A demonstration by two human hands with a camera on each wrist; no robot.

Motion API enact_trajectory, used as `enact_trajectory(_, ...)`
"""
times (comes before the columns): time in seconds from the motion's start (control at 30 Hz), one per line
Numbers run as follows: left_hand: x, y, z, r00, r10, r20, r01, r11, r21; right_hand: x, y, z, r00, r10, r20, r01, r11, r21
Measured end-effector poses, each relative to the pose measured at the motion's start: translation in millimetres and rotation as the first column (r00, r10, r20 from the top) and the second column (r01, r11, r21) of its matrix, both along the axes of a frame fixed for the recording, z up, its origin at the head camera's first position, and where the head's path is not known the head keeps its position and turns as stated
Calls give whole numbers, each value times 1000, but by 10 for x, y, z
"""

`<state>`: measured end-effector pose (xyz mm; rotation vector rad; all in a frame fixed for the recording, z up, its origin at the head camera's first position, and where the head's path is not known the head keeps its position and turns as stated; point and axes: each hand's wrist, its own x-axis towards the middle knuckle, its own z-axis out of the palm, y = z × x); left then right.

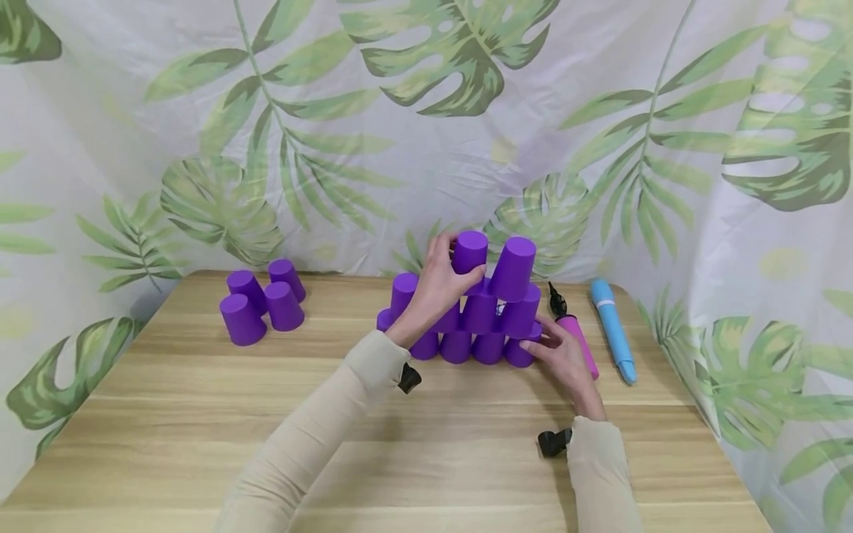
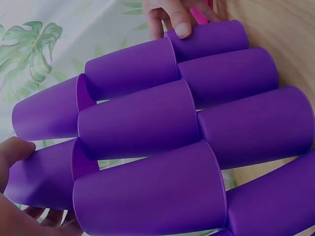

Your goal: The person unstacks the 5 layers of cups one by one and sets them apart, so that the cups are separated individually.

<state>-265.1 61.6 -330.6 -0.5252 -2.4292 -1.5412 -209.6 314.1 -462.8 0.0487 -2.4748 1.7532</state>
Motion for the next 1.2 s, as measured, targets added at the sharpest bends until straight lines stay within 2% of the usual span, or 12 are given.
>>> enact_trajectory(0.3,46,-27,2,999,-2,-49,3,1000,19,-4,-1,7,1000,3,15,-3,1000,8)
enact_trajectory(0.47,108,-73,24,995,3,-104,3,998,59,2,-5,6,1000,-3,21,3,1000,-1)
enact_trajectory(0.5,127,-88,36,993,4,-118,4,998,68,22,-21,47,1000,-4,28,4,1000,-4)
enact_trajectory(0.57,165,-123,59,991,5,-136,6,996,84,51,-46,114,999,-2,36,2,1000,-8)
enact_trajectory(0.7,237,-231,90,982,21,-187,2,993,120,63,-54,137,999,2,52,-2,1000,-13)
enact_trajectory(0.83,261,-373,97,972,38,-234,2,985,170,11,2,33,999,-12,53,11,1000,9)
enact_trajectory(1.0,269,-597,84,968,76,-238,-25,977,213,28,-9,77,998,-13,65,13,1000,-8)
enact_trajectory(1.2,296,-874,-8,975,143,-170,-104,969,224,120,-101,261,998,14,62,-12,999,-33)
